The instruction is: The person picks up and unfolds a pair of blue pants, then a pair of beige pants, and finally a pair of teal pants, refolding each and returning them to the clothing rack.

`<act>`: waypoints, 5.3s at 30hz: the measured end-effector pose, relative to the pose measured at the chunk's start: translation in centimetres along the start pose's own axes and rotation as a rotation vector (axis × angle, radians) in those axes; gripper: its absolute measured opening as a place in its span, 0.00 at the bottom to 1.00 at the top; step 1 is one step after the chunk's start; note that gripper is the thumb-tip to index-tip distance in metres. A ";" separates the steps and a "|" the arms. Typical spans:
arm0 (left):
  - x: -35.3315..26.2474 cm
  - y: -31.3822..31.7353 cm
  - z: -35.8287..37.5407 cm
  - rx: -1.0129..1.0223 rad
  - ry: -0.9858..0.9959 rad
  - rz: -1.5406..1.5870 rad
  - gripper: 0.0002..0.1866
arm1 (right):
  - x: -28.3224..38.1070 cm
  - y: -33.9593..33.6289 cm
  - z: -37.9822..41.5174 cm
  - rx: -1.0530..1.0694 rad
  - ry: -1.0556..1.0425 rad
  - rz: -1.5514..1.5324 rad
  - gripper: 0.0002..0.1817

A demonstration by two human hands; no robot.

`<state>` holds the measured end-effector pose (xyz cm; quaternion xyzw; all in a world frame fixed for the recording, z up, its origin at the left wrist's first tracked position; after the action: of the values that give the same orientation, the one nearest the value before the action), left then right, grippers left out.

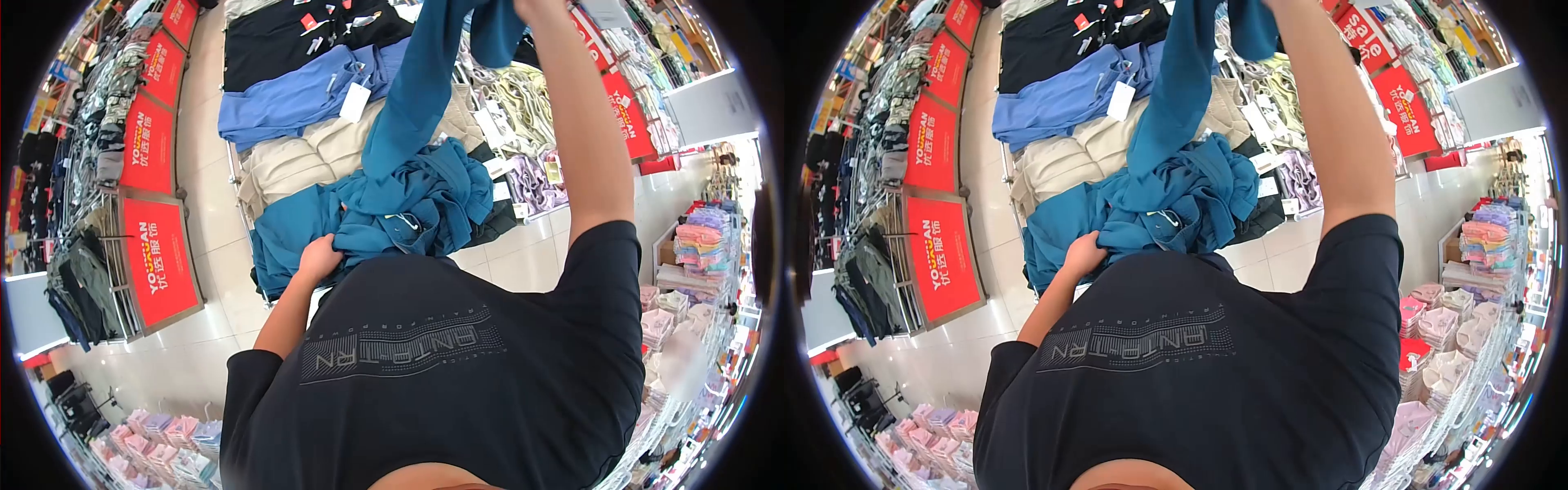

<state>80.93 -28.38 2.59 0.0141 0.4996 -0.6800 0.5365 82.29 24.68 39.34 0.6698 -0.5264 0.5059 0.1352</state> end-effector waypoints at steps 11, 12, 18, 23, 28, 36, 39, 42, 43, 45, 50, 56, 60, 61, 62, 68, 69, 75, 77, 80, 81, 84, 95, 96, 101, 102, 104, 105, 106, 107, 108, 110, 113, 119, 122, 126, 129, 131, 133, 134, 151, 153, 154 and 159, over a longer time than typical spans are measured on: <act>-0.4 -4.9 -0.4 0.071 -0.084 1.168 0.18 | -11.4 5.4 39.6 1.161 -0.315 0.947 0.54; -2.5 -6.9 -0.2 0.088 -0.106 1.294 0.18 | -11.6 5.8 40.5 1.139 -0.335 1.009 0.54; -9.5 -14.4 -6.2 0.127 0.103 1.318 0.16 | -13.7 9.2 37.2 1.086 -0.183 0.763 0.20; -17.0 -24.8 -6.4 -0.100 0.477 1.241 0.10 | -8.7 8.1 27.0 0.727 0.078 0.519 0.21; -20.0 -29.7 -6.9 -0.419 0.684 1.206 0.21 | -8.3 8.0 18.4 0.120 0.339 0.121 0.24; -5.5 -13.0 -8.8 -0.412 0.474 0.076 0.27 | -11.2 5.8 25.8 0.328 0.167 0.219 0.28; -5.2 -4.6 -3.6 0.026 0.335 0.186 0.29 | -13.0 6.1 34.4 0.639 0.237 0.363 0.33; -4.3 2.3 -0.9 -0.005 0.277 0.097 0.37 | -14.2 7.8 41.6 0.701 0.126 0.515 0.39; -5.1 2.4 -0.6 0.033 0.229 0.049 0.36 | -13.2 8.1 42.4 0.769 0.176 0.626 0.40; -5.7 2.1 -1.4 0.117 0.170 -0.023 0.34 | -12.5 8.8 43.4 0.832 0.171 0.801 0.34; -4.4 0.8 -1.5 0.119 0.218 0.135 0.30 | -8.3 5.4 38.5 0.765 0.579 0.417 0.16; -0.1 -0.7 -0.1 -0.022 0.261 0.036 0.44 | -8.1 -4.9 28.0 0.053 0.609 -0.067 0.17; 2.4 -0.1 0.8 0.047 0.246 -0.223 0.44 | -4.3 -12.2 21.6 -0.411 0.283 -0.227 0.16; 3.1 0.7 0.8 0.024 0.249 -0.280 0.43 | -4.4 -14.3 20.4 -0.452 0.235 -0.289 0.16; 3.5 1.2 0.7 0.001 0.252 -0.338 0.42 | -4.1 -15.7 19.3 -0.494 0.188 -0.350 0.16; 1.9 2.1 -0.4 -0.011 0.184 -0.187 0.39 | 0.5 -17.2 14.6 -0.721 0.086 -0.242 0.16; 1.5 2.5 -0.7 -0.009 0.180 -0.145 0.40 | 0.8 -17.1 13.8 -0.689 0.039 -0.222 0.15; -2.7 4.6 -3.1 -0.088 0.202 -0.083 0.42 | 3.5 -15.3 9.3 -0.662 -0.150 -0.185 0.16; -3.1 5.2 -3.7 -0.101 0.213 -0.162 0.40 | 2.7 -17.1 6.9 -0.670 -0.140 -0.188 0.15; -3.0 4.9 -3.9 -0.229 0.240 -0.174 0.33 | 5.0 -17.4 5.0 -0.682 -0.150 -0.179 0.15; -2.9 4.9 -4.4 -0.236 0.217 -0.191 0.31 | 5.7 -17.5 4.5 -0.693 -0.143 -0.168 0.15; -3.2 4.9 -5.4 -0.275 0.189 -0.230 0.27 | 5.3 -19.5 2.0 -0.703 -0.133 -0.203 0.13; -8.8 0.3 -6.8 0.254 0.132 -0.083 0.24 | -2.6 -27.1 2.7 -0.595 -0.068 0.151 0.14; -10.3 0.4 -8.4 0.120 0.136 -0.061 0.27 | -3.5 -26.1 4.4 -0.556 0.000 0.279 0.15; -17.7 3.9 -18.2 -0.403 0.009 0.368 0.55 | -10.6 -21.4 13.8 -0.306 0.247 0.214 0.13; -18.8 4.8 -20.0 -0.357 -0.043 0.410 0.60 | -10.8 -20.5 15.8 -0.253 0.293 0.250 0.13; -18.2 7.2 -23.5 -0.388 -0.061 0.386 0.49 | -13.1 -19.6 19.7 -0.176 0.312 0.287 0.13; -17.5 7.2 -24.8 -0.331 -0.066 0.391 0.45 | -15.0 -19.2 21.8 -0.158 0.388 0.258 0.13; -17.2 7.1 -25.5 -0.270 -0.072 0.392 0.41 | -15.2 -19.0 23.3 -0.138 0.379 0.232 0.13; -17.7 6.1 -25.0 -0.267 -0.055 0.399 0.31 | -15.5 -18.9 24.6 -0.131 0.407 0.193 0.13; -17.5 4.7 -24.9 -0.217 0.009 0.347 0.29 | -15.8 -19.1 25.7 -0.086 0.560 0.168 0.13; -16.9 0.9 -24.6 -0.217 -0.004 0.302 0.27 | -16.8 -19.0 27.6 -0.139 0.515 0.163 0.13; -16.7 -8.4 -23.1 -0.399 0.069 0.258 0.24 | -16.1 -19.1 28.8 -0.189 0.505 0.137 0.13; -16.4 -17.1 -22.0 -1.394 0.541 0.157 0.17 | -12.5 -16.8 28.8 -0.194 0.406 0.196 0.14; -22.9 -14.4 -14.0 -0.535 0.416 0.520 0.17 | -7.2 -13.6 29.0 -0.104 0.256 0.209 0.15; -28.0 -5.7 -5.2 0.420 0.067 1.313 0.31 | -2.9 -6.9 32.2 0.172 -0.064 0.246 0.17; -25.8 -1.6 -4.1 0.508 0.023 1.536 0.25 | -1.9 -2.0 35.9 0.440 -0.211 0.201 0.23; -22.1 -1.0 -5.0 0.439 -0.110 1.546 0.21 | -2.7 0.1 38.3 0.563 -0.236 0.217 0.30; -19.7 -1.2 -4.3 0.389 -0.067 1.692 0.15 | -2.2 0.4 38.7 0.519 -0.311 0.239 0.35; -18.6 -1.5 -3.8 0.371 -0.059 1.734 0.17 | -2.0 0.5 38.9 0.501 -0.350 0.249 0.38; -12.9 -0.3 -1.0 0.344 -0.035 1.302 0.32 | -2.9 5.7 45.7 0.857 -0.205 0.422 0.11; -13.2 -0.4 -1.7 0.435 -0.066 1.268 0.37 | -2.4 5.7 45.4 0.914 -0.223 0.439 0.11; -13.7 -0.4 -1.6 0.348 -0.063 1.162 0.38 | -2.2 5.7 45.2 0.945 -0.234 0.447 0.10; -12.1 0.1 -3.7 0.160 0.004 0.849 0.31 | -3.2 6.8 45.7 0.992 -0.251 0.487 0.11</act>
<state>84.20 -17.10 7.43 0.2614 0.3963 -0.4355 0.7648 101.24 -8.85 13.68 0.5674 -0.3768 0.6259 -0.3799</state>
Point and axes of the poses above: each hand's wrist, its own z-axis away from the middle knuckle, its own y-axis out of the palm, x = y × z, the point moved 1 cm from there along -z, towards the middle knuckle, and after that the axes turned 7 degrees about z, right-handed, at the moved point
